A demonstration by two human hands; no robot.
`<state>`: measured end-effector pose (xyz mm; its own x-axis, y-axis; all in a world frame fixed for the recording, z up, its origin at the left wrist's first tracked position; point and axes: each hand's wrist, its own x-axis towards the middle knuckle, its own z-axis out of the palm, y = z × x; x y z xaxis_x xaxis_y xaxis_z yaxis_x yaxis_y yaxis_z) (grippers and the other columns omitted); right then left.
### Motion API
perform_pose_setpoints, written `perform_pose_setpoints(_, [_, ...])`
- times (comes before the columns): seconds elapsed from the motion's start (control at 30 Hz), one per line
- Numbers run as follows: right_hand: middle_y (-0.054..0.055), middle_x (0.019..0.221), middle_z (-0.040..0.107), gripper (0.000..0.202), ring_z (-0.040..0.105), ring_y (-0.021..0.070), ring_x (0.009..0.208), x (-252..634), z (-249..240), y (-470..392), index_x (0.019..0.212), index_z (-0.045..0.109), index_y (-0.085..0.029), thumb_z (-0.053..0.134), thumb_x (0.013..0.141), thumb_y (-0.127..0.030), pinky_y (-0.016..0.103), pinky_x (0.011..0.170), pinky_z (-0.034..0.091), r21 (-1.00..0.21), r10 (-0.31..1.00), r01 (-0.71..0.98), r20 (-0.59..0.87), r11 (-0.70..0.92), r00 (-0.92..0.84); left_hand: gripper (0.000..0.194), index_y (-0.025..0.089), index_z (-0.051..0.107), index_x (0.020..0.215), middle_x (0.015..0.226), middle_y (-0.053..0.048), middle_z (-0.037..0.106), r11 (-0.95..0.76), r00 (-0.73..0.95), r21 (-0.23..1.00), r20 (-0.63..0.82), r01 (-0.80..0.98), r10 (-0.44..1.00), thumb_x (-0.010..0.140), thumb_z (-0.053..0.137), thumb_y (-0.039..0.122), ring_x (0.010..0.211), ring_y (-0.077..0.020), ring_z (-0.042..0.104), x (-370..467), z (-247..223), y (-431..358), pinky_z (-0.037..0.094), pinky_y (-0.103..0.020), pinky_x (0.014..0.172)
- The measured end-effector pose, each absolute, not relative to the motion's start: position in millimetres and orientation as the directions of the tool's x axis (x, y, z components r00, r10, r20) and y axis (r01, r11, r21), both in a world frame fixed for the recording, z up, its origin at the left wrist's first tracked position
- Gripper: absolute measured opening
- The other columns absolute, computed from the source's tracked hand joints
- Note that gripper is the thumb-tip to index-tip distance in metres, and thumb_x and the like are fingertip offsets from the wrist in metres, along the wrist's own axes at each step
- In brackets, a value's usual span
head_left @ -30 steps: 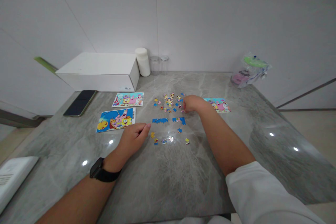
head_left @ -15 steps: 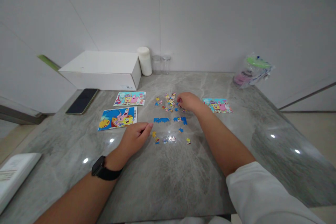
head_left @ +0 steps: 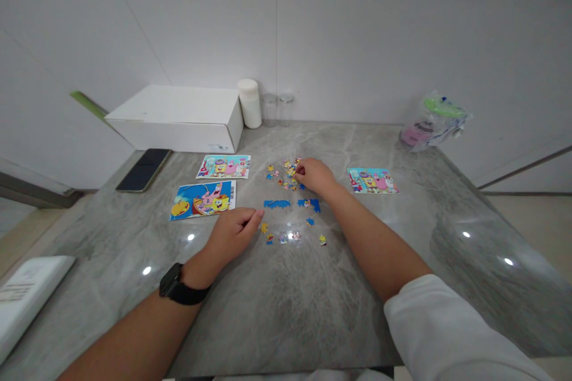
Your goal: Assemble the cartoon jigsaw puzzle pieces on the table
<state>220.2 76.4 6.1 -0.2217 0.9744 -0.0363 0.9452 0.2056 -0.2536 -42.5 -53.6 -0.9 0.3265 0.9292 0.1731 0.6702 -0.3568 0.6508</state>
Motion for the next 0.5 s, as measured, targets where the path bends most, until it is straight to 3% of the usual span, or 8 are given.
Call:
perform_pose_setpoints(0.27, [0.005, 0.1, 0.082, 0.022, 0.07, 0.0169, 0.084, 241.1, 9.6, 92.8, 0.105, 0.083, -0.02, 0.065, 0.096, -0.029, 0.024, 0.072, 0.044, -0.401, 0.983, 0.906, -0.056, 0.139, -0.176, 0.053, 0.02, 0.047, 0.059, 0.055, 0.001, 0.048, -0.355, 0.326, 0.658, 0.172, 0.664, 0.93, 0.103, 0.042, 0.048, 0.056, -0.0132, 0.048, -42.0, -0.6, -53.8, 0.03, -0.029, 0.059])
perform_pose_setpoints(0.37, [0.007, 0.097, 0.082, 0.025, 0.07, 0.0182, 0.083, 261.9, 16.7, 101.5, 0.102, 0.084, -0.018, 0.063, 0.097, -0.032, 0.025, 0.069, 0.043, -0.342, 0.99, 0.937, -0.093, 0.073, -0.111, 0.045, 0.02, 0.056, 0.067, 0.063, 0.0, 0.057, -0.339, 0.276, 0.676, 0.204, 0.654, 0.939, 0.102, 0.047, 0.046, 0.062, -0.0153, 0.054, -42.6, 1.2, -52.6, 0.036, -0.029, 0.062])
perform_pose_setpoints(0.5, [0.013, 0.105, 0.082, 0.027, 0.074, 0.0227, 0.093, 291.7, 21.0, 110.0, 0.103, 0.085, -0.017, 0.063, 0.095, -0.032, 0.027, 0.077, 0.049, -0.192, 0.992, 0.981, -0.126, -0.027, 0.002, 0.028, 0.021, 0.067, 0.087, 0.082, -0.002, 0.07, -0.324, 0.166, 0.724, 0.283, 0.609, 0.945, 0.1, 0.054, 0.042, 0.075, -0.0178, 0.061, -43.6, 7.4, -45.2, 0.045, -0.03, 0.07])
